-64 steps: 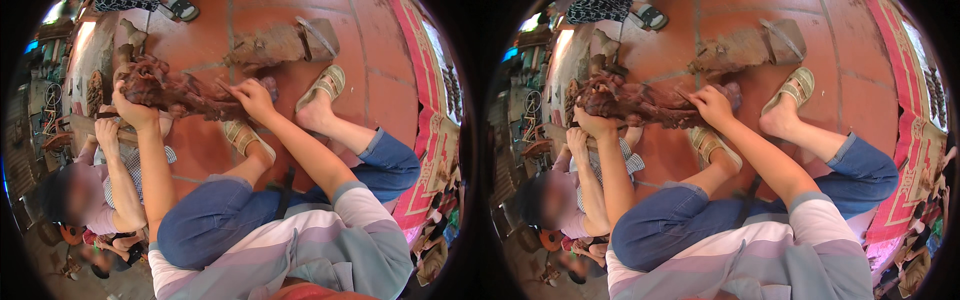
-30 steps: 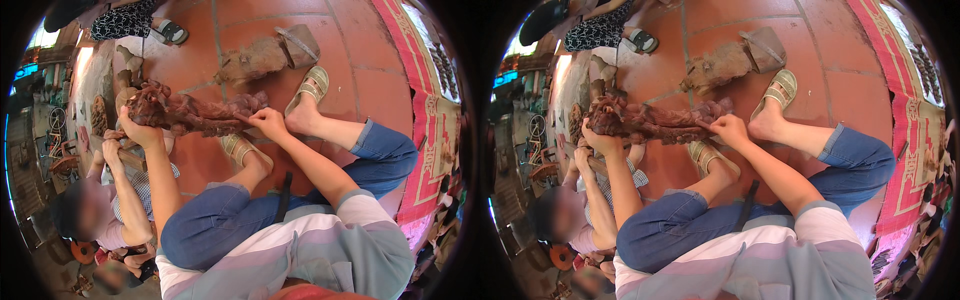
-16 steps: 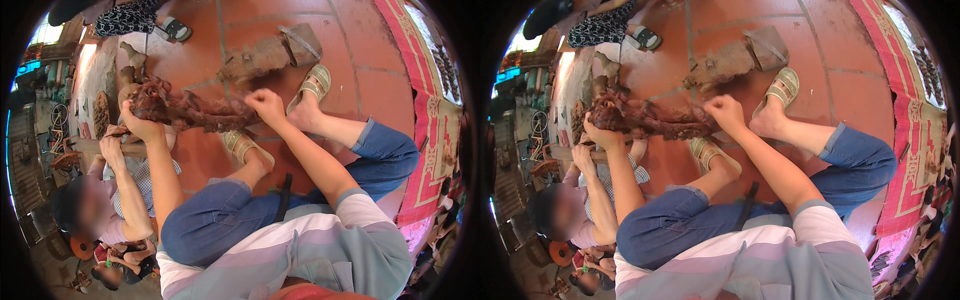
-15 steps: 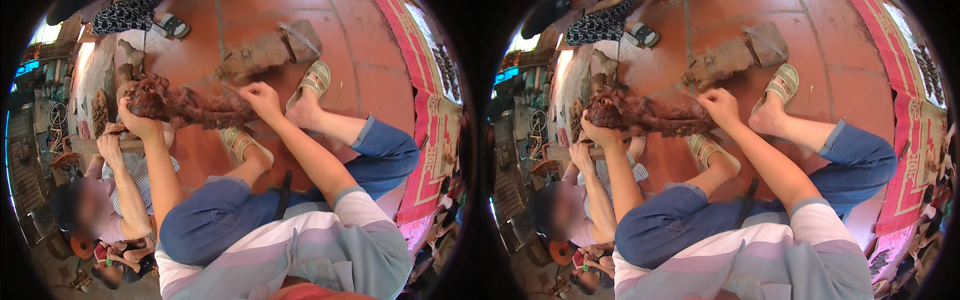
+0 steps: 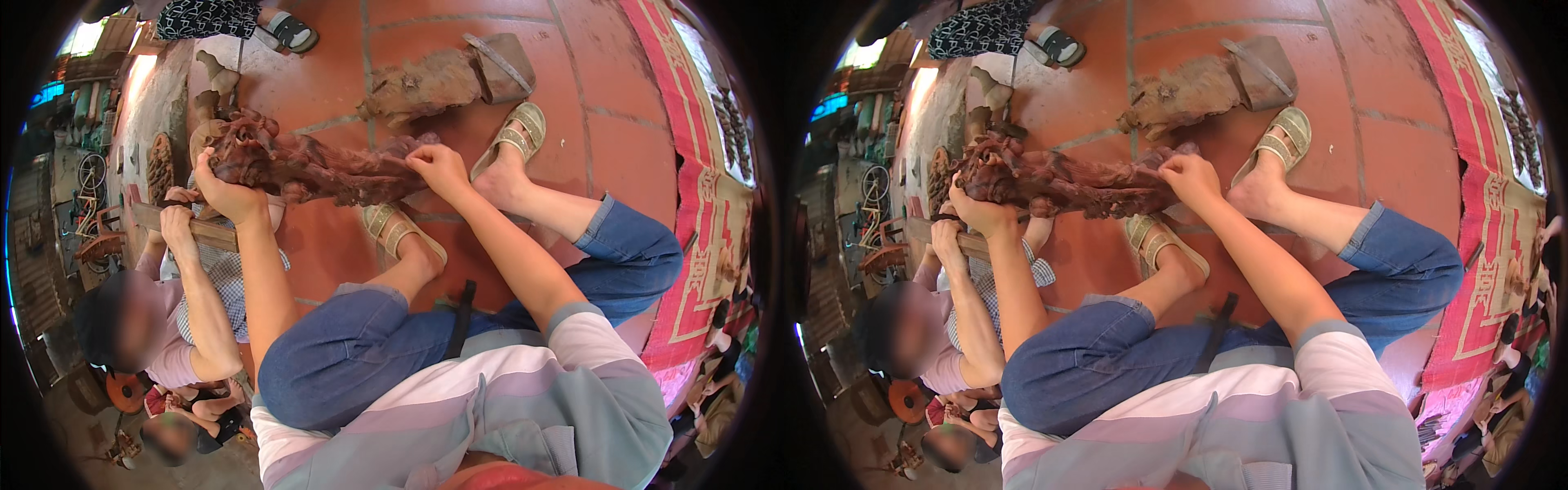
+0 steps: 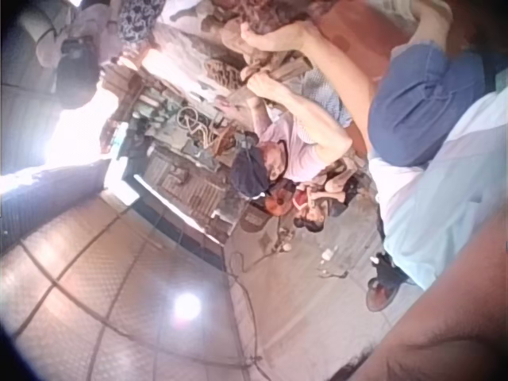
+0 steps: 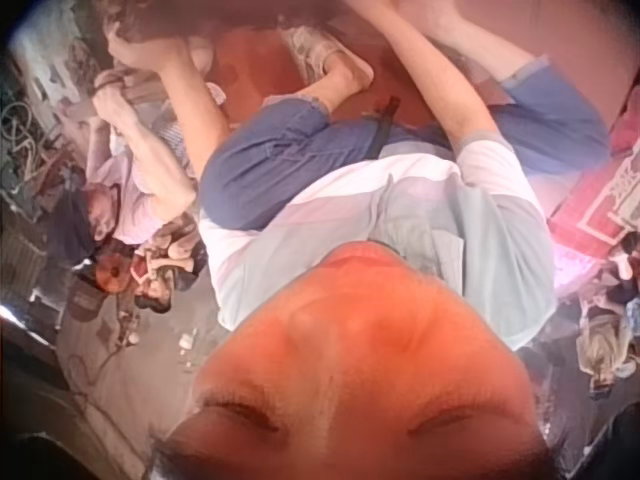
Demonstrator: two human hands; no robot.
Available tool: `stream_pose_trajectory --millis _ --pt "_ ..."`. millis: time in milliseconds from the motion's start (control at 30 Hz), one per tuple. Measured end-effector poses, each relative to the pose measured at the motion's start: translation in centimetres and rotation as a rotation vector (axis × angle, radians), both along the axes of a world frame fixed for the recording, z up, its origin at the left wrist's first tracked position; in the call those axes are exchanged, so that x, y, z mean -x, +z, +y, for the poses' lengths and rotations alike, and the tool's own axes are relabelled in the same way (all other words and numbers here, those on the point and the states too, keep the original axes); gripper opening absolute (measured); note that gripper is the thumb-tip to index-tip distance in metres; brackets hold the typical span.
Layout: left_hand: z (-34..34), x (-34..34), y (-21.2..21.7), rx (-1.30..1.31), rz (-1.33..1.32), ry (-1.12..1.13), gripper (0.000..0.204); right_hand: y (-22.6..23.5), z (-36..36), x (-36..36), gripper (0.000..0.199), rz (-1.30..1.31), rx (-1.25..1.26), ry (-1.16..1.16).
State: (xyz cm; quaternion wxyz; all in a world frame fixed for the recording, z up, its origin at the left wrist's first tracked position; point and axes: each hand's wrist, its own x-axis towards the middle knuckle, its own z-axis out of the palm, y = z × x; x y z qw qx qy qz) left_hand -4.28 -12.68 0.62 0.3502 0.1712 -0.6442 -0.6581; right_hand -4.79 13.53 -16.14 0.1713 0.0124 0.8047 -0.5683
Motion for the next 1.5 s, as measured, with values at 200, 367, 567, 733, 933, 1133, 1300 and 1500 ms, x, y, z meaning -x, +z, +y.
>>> stream_pose_trajectory --millis 200,367,567,733,933,1133,1300,1500 --pt "2.0 -0.3 1.4 -0.213 -0.002 -0.050 0.027 0.9 -2.4 1.2 0.018 0.232 0.206 -0.072" --pt "3.8 -0.3 2.7 -0.239 0.035 -0.097 0.033 -0.4 -2.4 -0.4 0.015 0.295 0.051 0.079" --pt "6.0 -0.8 2.6 -0.189 0.036 -0.142 0.039 1.8 -1.1 1.5 0.016 0.259 0.081 0.002" --pt "3.6 -1.8 1.1 0.102 0.048 -0.173 0.042 -0.4 -2.6 -1.5 0.015 0.328 0.050 0.023" --pt "6.4 -1.7 2.0 -0.034 0.053 -0.253 0.041 0.1 1.1 0.0 0.015 0.263 0.071 0.013" --pt "7.1 -2.5 1.7 0.182 0.078 -0.316 0.042 -0.7 -1.3 -1.9 0.017 0.284 -0.006 0.031" --pt "6.3 -3.7 2.5 0.799 0.144 -0.362 0.026 -2.7 3.6 -1.4 0.018 0.149 0.212 -0.148" --pt "3.7 -2.9 1.1 0.085 0.264 -0.865 0.043 1.9 -0.6 -1.2 0.019 0.239 0.358 -0.210"
